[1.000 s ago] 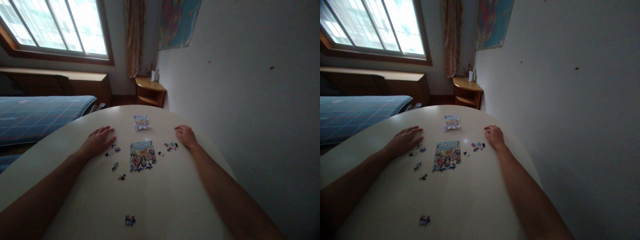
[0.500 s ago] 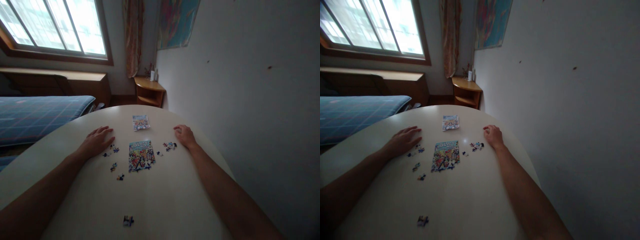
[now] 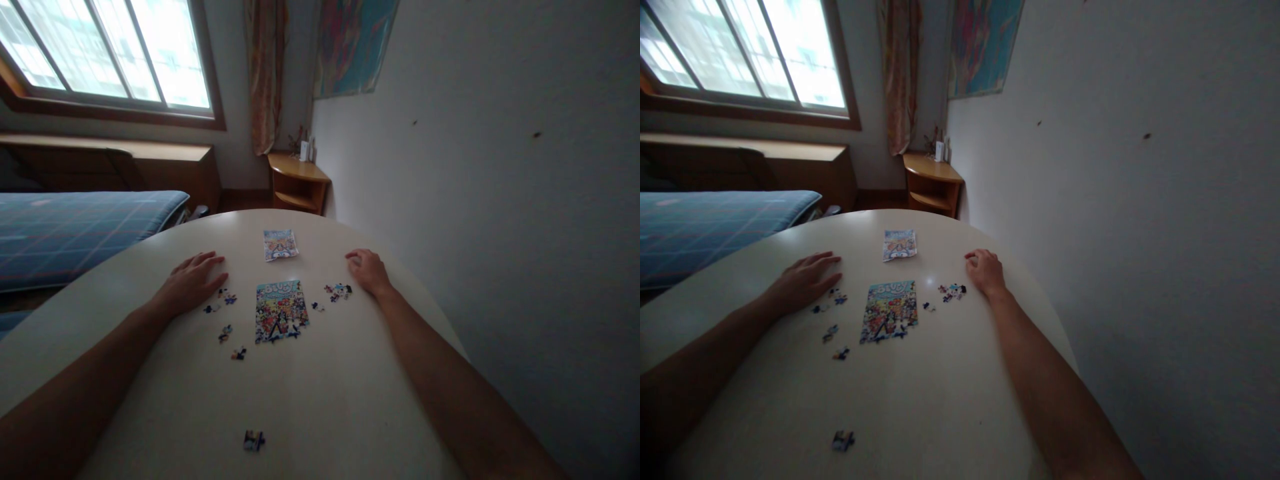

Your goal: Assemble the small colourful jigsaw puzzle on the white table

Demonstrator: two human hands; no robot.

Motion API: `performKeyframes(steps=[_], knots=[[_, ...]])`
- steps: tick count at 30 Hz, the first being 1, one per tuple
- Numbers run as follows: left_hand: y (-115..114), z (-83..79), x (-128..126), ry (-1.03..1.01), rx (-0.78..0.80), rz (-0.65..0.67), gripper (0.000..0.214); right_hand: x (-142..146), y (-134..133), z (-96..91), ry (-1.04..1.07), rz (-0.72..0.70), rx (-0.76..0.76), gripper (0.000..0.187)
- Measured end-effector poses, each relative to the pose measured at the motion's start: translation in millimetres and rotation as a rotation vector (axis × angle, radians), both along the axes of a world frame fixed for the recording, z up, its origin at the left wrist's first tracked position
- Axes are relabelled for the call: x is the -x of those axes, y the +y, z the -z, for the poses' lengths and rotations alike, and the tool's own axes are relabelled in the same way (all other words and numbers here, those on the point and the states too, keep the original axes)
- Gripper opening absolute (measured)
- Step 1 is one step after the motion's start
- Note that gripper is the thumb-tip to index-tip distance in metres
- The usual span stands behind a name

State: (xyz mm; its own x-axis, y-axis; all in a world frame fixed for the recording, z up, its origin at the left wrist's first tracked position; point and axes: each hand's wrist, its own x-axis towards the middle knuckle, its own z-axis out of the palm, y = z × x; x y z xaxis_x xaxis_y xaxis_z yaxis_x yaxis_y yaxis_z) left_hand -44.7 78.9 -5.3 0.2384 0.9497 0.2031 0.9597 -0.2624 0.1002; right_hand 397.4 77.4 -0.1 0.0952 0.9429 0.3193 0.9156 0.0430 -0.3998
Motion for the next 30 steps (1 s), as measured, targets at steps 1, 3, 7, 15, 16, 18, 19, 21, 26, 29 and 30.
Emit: performKeyframes(steps=[1, 3, 7, 15, 16, 18, 19, 21, 26, 29, 30], knots=[[0, -0.1, 0, 0.001, 0.000, 0.001, 0.062, 0, 0, 0.1, -0.001, 0.000, -0.001, 0.025], [0, -0.3, 0, 0.005, -0.001, 0.007, 0.063, 0, 0, 0.5, -0.002, 0.004, -0.004, 0.024], [0, -0.7, 0, 0.009, -0.003, 0.007, 0.063, 0, 1, 1.7, -0.003, 0.006, -0.010, 0.024], [0, -1.2, 0, 0.002, -0.006, 0.005, 0.061, 0, 1, 1.5, -0.007, 0.003, -0.005, 0.024], [0, -1.2, 0, -0.001, -0.006, 0.009, 0.061, 0, 1, 1.1, -0.006, 0.003, -0.002, 0.024], [0, -1.3, 0, -0.004, -0.005, 0.015, 0.061, 0, 0, 0.6, -0.006, 0.001, 0.004, 0.024], [0, -1.3, 0, -0.003, -0.005, 0.013, 0.062, 0, 0, 0.4, -0.006, 0.002, 0.008, 0.024], [0, -1.2, 0, 0.000, -0.003, 0.006, 0.062, 0, 0, 0.1, -0.007, 0.003, 0.017, 0.025], [1, 0.7, 1, 0.001, -0.015, 0.012, 0.061, 1, 1, -3.5, -0.007, 0.002, 0.066, 0.026], [1, 1.8, 1, -0.002, -0.024, 0.014, 0.061, -2, 2, -11.7, -0.008, -0.040, 0.132, 0.026], [1, 1.9, 1, -0.005, -0.023, 0.013, 0.061, -3, 2, -15.5, -0.009, -0.066, 0.165, 0.025]])
